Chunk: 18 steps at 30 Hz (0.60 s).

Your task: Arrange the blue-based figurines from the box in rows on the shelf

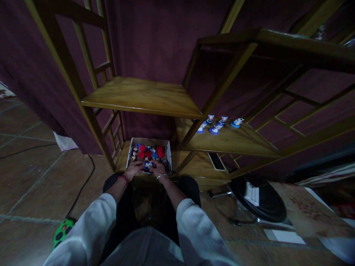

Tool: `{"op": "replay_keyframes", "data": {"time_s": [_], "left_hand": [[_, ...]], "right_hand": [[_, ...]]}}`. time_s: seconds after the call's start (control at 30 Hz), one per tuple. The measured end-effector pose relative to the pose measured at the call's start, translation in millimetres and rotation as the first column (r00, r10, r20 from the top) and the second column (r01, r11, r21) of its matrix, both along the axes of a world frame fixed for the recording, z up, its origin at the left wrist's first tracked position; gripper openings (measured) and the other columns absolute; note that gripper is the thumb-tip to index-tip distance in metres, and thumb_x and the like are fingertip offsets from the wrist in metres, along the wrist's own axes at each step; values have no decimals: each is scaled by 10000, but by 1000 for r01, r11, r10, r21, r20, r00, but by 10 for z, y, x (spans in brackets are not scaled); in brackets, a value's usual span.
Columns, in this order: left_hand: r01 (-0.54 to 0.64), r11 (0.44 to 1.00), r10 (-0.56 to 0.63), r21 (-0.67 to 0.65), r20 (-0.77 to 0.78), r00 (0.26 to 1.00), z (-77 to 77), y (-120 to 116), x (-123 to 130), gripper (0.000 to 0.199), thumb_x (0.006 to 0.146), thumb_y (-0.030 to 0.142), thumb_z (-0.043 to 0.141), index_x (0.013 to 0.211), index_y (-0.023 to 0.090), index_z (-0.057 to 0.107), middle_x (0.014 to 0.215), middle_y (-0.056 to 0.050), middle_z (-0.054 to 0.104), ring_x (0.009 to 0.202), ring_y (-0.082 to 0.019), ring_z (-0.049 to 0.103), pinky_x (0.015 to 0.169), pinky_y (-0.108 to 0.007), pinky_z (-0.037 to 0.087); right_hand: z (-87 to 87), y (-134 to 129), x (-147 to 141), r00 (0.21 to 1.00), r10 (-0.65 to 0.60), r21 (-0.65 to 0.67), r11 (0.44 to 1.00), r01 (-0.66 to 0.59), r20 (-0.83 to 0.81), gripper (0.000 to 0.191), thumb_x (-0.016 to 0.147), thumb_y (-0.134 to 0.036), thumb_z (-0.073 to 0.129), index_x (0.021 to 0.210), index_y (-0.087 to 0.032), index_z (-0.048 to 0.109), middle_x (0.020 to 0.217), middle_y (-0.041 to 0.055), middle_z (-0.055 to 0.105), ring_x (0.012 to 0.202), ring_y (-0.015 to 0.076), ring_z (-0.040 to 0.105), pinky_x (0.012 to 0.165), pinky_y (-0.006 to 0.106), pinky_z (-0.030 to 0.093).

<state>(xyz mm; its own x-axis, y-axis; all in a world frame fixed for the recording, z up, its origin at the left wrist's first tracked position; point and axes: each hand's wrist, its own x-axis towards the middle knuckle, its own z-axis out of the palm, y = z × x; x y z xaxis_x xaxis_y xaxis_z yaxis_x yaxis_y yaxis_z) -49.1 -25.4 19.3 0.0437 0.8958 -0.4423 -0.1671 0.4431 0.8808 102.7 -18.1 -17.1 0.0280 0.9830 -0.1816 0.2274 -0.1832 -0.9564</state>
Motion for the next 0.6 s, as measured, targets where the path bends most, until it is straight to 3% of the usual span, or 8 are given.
{"op": "replay_keyframes", "data": {"time_s": [0.6], "left_hand": [[-11,1000,11,11,44,999,22,-42,7,207,554,183,737,721,111,637,677,-37,648,656,-141,601,608,-253,509]], "right_hand": [[191,-53,15,983,61,132,988,-85,173,227,620,-237,610,843,-263,644,800,-62,650,773,134,586,763,255,456]]}}
